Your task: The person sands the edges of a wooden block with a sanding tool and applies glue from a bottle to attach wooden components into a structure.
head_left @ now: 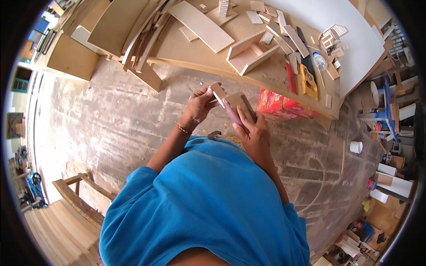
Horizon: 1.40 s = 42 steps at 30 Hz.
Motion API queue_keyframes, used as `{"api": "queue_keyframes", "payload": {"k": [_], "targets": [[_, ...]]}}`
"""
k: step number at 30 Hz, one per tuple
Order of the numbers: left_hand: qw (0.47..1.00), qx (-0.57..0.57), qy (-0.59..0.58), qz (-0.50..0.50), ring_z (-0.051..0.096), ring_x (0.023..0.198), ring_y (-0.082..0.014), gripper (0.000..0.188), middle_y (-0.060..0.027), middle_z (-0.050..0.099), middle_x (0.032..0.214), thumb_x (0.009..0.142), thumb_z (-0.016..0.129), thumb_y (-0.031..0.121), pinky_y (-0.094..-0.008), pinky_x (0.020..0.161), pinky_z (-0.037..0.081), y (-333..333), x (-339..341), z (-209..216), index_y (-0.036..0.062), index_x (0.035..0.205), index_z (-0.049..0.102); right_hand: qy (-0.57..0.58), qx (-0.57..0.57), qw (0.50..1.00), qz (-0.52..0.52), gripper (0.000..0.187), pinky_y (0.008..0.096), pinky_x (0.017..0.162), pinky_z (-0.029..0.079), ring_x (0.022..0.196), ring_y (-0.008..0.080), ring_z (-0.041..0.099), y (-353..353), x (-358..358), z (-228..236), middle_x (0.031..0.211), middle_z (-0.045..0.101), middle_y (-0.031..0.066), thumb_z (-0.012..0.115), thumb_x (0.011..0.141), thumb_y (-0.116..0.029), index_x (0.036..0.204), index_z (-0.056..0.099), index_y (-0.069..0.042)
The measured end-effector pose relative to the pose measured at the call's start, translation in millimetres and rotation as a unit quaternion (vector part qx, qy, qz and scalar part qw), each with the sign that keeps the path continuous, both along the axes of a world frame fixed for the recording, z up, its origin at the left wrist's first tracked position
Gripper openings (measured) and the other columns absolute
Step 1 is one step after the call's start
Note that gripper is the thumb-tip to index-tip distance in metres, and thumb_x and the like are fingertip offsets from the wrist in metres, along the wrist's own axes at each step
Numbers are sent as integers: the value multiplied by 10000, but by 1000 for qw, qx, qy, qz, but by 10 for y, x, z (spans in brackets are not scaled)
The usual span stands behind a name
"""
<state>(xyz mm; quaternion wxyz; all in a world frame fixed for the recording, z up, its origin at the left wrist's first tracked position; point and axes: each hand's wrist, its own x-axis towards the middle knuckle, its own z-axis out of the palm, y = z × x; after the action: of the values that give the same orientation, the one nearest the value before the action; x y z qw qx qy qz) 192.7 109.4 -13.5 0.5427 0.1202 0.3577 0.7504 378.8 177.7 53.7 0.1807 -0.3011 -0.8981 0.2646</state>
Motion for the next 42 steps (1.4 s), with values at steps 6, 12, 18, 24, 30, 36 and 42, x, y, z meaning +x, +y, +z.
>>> {"api": "queue_keyframes", "payload": {"k": [6,12,18,24,30,36,42], "targets": [[1000,-5,-15,-20,594,924,-189,340,-97,609,1025,898,508,210,-322,798,497,-15,112,22,-11,1155,527,16,-2,1000,-10,434,442,769,439,912,365,505,58,-144,-45,1052,480,208,610,779,-328,1194,554,-212],[1000,-14,10,15,592,929,-177,359,-84,610,1031,892,517,235,-315,786,501,-67,16,32,0,1163,529,-2,10,1000,5,437,436,769,437,910,371,505,-40,-19,0,1034,479,209,600,791,-317,1209,539,-210],[999,-17,19,-21,591,938,-193,349,-98,606,1035,898,505,217,-328,810,496,-50,161,66,-6,1165,523,8,-8,1000,-12,435,442,768,437,932,377,493,25,-100,-20,1034,474,212,593,800,-312,1225,521,-252],[1000,-17,23,6,590,949,-212,324,-107,603,1039,910,478,184,-346,821,497,-46,167,96,-13,1164,514,-28,37,999,-3,446,438,766,435,936,371,490,-45,57,-29,1045,468,205,604,790,-327,1222,522,-253],[999,-7,34,1,580,968,-231,333,-130,575,1092,922,447,168,-368,857,480,1,282,162,-41,1179,485,-24,48,995,-81,433,434,769,435,925,356,500,29,-120,-49,1037,476,190,612,782,-343,1202,542,-262],[999,27,-9,26,555,1010,-230,322,-133,541,1128,921,415,129,-369,887,461,31,352,300,-53,1185,446,-23,21,994,-105,434,438,744,453,909,358,511,165,-135,-182,1032,483,190,598,788,-386,1207,532,-298],[999,-25,32,29,562,997,-223,306,-129,553,1086,893,431,105,-364,880,464,34,387,277,-49,1157,440,-50,72,992,-88,431,434,731,460,905,355,515,145,-109,-227,1040,482,194,600,782,-404,1197,541,-305]]}}
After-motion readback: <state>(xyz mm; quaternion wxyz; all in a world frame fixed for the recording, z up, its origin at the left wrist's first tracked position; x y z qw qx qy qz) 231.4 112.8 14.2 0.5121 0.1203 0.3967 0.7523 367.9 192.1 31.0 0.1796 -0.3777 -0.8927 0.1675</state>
